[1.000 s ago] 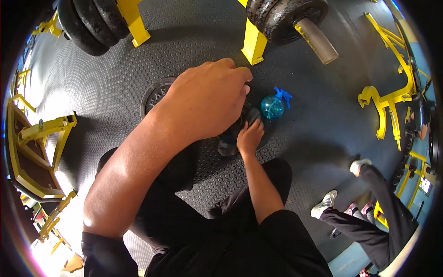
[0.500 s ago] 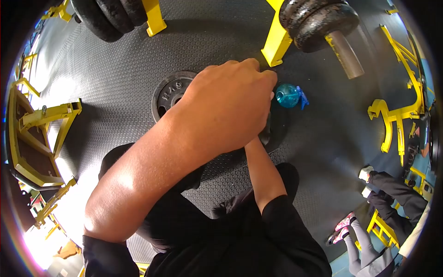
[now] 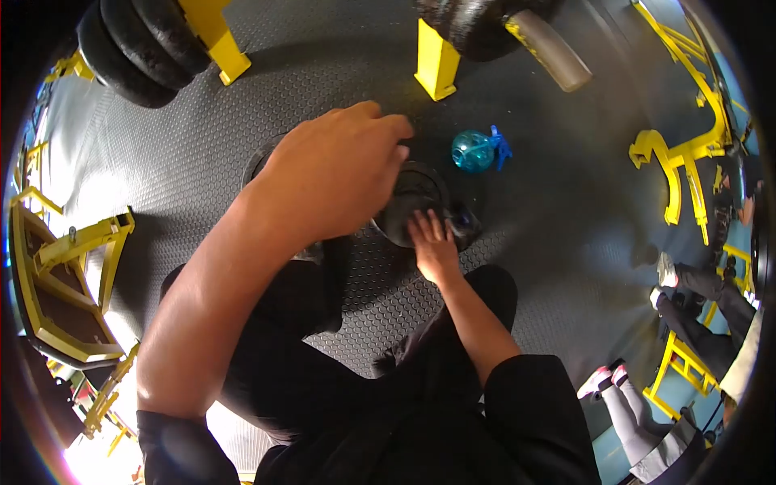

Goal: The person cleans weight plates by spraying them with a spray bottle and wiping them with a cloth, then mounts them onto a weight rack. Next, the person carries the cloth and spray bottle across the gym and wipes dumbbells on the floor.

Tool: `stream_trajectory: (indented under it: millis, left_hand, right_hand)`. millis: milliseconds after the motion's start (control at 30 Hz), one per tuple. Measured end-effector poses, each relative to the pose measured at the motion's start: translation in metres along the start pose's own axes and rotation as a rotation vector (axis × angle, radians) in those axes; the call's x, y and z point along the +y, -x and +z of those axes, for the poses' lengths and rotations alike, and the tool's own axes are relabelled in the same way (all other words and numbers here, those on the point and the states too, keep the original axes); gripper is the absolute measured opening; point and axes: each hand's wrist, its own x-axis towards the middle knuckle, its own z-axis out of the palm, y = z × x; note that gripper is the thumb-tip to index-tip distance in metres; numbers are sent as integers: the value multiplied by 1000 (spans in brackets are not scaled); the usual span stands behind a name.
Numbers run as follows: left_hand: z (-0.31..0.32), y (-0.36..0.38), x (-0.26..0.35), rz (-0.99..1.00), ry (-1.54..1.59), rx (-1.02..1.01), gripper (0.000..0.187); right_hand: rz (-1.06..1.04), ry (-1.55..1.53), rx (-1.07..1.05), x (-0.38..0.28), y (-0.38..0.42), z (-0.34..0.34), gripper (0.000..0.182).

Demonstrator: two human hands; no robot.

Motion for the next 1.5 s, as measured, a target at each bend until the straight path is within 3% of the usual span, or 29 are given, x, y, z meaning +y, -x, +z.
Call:
stream_trajectory:
  millis: [100, 233, 300, 333, 400, 467, 500, 533, 600, 733, 867, 933, 1133, 1200, 1267, 1333, 1367, 1400, 1433, 1467, 1500]
  left_hand:
    - [17, -8, -7, -6, -24, -49, 28]
    - [65, -15, -13, 8, -53, -174, 32]
    - [108, -17, -19, -18, -106, -336, 36]
    - [140, -16, -23, -40, -164, -397, 38]
    - [193, -13, -28, -62, -256, -491, 46]
    - [240, -16, -20, -76, -303, -543, 61]
    - [262, -18, -16, -93, -315, -555, 71]
    - [280, -17, -12, -74, -333, -559, 71]
    - [304, -13, 0, -40, -448, -355, 87]
    - [317, -1, 9, -46, -605, -220, 89]
    - [314, -11, -11, 74, -515, -291, 87]
    - [312, -16, -15, 121, -493, -326, 85]
    - [273, -15, -13, 273, -397, -196, 82]
    - [254, -15, -7, 198, -326, -227, 79]
    - [227, -15, -3, 133, -270, -235, 76]
    - [205, -4, 3, -306, 277, -322, 70]
    - [197, 5, 5, -297, 266, -298, 70]
    - [189, 17, 6, -404, 642, -314, 72]
    - [180, 29, 8, -510, 1024, -325, 74]
    - [164, 41, 23, -519, 1019, -305, 74]
    - [142, 50, 47, -611, 1282, -279, 75]
  right_hand:
    - [-56, -165, 193, 27, 2, -2, 57]
    - [68, -451, 396, 36, 6, -11, 58]
    - [434, -1203, 476, 47, 6, -2, 41]
    - [438, -1217, 510, 53, 10, -5, 41]
    - [782, -2332, 646, 65, 24, -17, 33]
    - [533, -2804, 634, 73, 49, -60, 33]
    - [403, -2861, 713, 64, 66, -99, 31]
    - [393, -2869, 745, 62, 74, -101, 31]
    - [544, -2755, 910, 64, 89, -98, 30]
    - [531, -2863, 739, 82, 89, -82, 27]
    - [623, -2832, 699, 82, 85, -80, 26]
    - [774, -2584, 629, 78, 88, -77, 24]
    - [835, -2483, 604, 60, 78, -49, 15]
    - [843, -2280, 545, 56, 58, -13, 52]
    - [757, -2291, 546, 44, 50, -16, 51]
    - [679, -2292, 507, 27, 46, -15, 50]
    - [536, -2139, 489, 17, 45, -6, 49]
    - [405, -1984, 467, 9, 40, -3, 48]
    - [269, -2145, 435, -6, 58, -53, 49]
    - [206, -2103, 376, -21, 69, -81, 51]
    - [120, -1908, 458, -37, 89, -122, 52]
